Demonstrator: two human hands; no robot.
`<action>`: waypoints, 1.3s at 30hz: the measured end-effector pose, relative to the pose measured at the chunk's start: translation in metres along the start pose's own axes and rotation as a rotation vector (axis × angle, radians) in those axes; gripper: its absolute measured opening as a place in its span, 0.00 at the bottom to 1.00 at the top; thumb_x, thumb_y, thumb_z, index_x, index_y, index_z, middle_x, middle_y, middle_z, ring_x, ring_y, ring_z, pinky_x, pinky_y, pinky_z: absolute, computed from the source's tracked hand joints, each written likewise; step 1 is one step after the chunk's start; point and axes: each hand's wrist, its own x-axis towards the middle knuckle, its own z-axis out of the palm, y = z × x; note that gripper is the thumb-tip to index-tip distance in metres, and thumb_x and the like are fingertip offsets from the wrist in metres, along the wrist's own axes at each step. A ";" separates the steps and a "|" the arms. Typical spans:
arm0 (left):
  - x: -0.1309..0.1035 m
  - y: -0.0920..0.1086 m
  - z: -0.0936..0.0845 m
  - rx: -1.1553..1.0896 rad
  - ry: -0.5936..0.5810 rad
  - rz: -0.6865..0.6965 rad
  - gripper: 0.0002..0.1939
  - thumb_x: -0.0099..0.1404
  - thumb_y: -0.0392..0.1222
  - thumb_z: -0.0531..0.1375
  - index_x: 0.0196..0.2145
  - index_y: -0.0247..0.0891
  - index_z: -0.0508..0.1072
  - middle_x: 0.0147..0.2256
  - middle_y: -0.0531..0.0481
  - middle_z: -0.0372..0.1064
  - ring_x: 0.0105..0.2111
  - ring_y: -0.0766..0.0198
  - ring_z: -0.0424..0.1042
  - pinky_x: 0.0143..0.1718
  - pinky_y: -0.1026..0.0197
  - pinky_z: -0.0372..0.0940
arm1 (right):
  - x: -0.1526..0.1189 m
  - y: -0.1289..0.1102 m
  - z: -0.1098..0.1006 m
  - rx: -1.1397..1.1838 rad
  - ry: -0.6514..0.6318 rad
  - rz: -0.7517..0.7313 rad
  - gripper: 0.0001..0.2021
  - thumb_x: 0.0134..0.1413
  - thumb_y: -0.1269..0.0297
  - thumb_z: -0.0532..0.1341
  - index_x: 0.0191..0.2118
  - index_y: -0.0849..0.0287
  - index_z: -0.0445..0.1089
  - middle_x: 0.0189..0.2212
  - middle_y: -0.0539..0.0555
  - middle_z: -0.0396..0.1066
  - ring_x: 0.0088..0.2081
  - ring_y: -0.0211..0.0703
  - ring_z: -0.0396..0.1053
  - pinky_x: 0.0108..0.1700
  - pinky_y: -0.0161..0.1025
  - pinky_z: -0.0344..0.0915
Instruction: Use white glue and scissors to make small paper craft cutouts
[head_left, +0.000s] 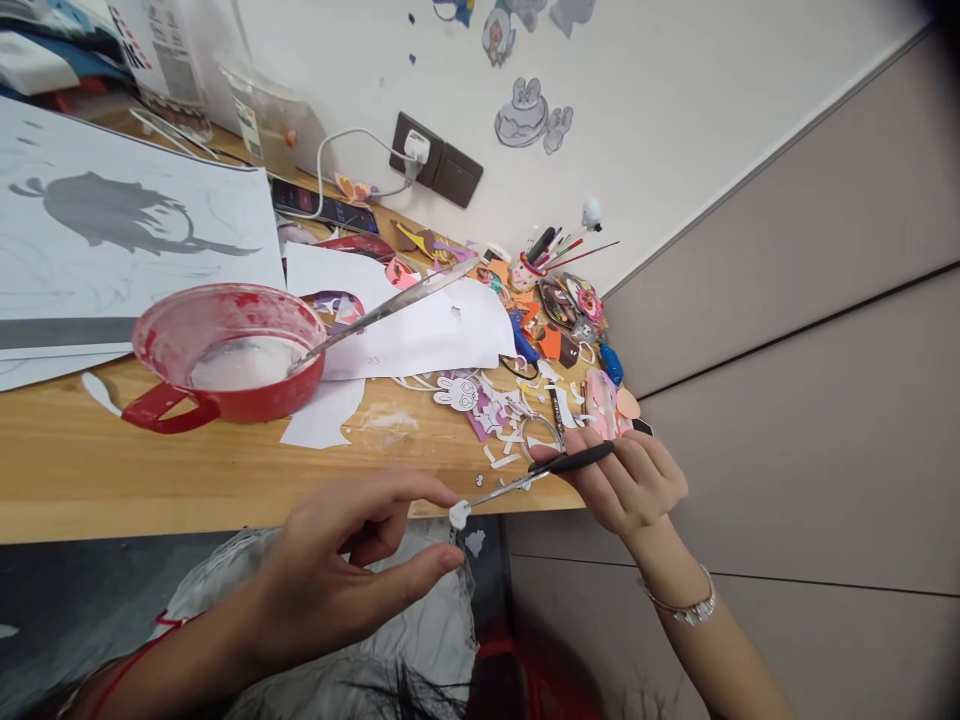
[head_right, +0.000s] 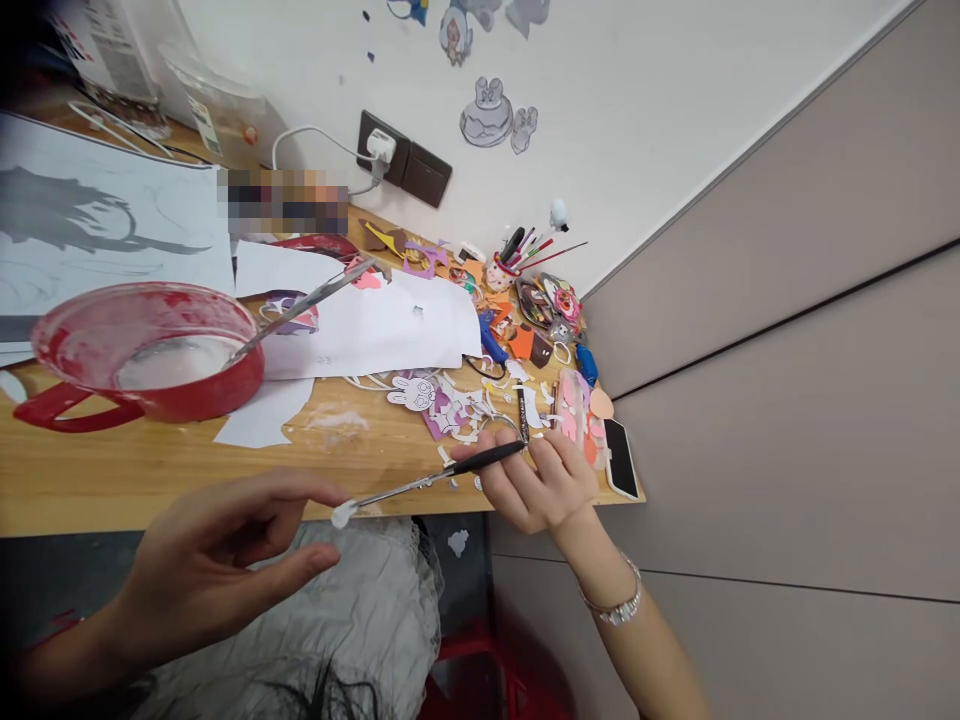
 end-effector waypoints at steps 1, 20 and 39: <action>0.000 0.000 0.001 -0.005 0.004 -0.004 0.12 0.59 0.40 0.60 0.42 0.41 0.65 0.18 0.63 0.41 0.15 0.76 0.46 0.16 0.73 0.46 | 0.000 0.000 0.000 -0.001 -0.006 -0.001 0.11 0.39 0.66 0.69 0.27 0.57 0.65 0.19 0.47 0.69 0.20 0.33 0.56 0.26 0.34 0.59; 0.004 -0.003 0.010 0.056 0.090 -0.004 0.07 0.59 0.36 0.58 0.37 0.40 0.67 0.17 0.63 0.40 0.14 0.76 0.45 0.16 0.73 0.47 | -0.008 -0.004 0.000 0.021 -0.065 -0.003 0.12 0.42 0.59 0.68 0.27 0.57 0.65 0.16 0.45 0.64 0.20 0.33 0.52 0.24 0.35 0.54; 0.009 -0.012 0.012 0.333 0.226 0.140 0.06 0.58 0.38 0.59 0.36 0.37 0.69 0.14 0.64 0.46 0.13 0.77 0.49 0.15 0.72 0.48 | -0.012 -0.022 0.003 0.438 -0.255 0.742 0.17 0.44 0.60 0.66 0.35 0.55 0.57 0.27 0.50 0.66 0.27 0.37 0.61 0.30 0.36 0.58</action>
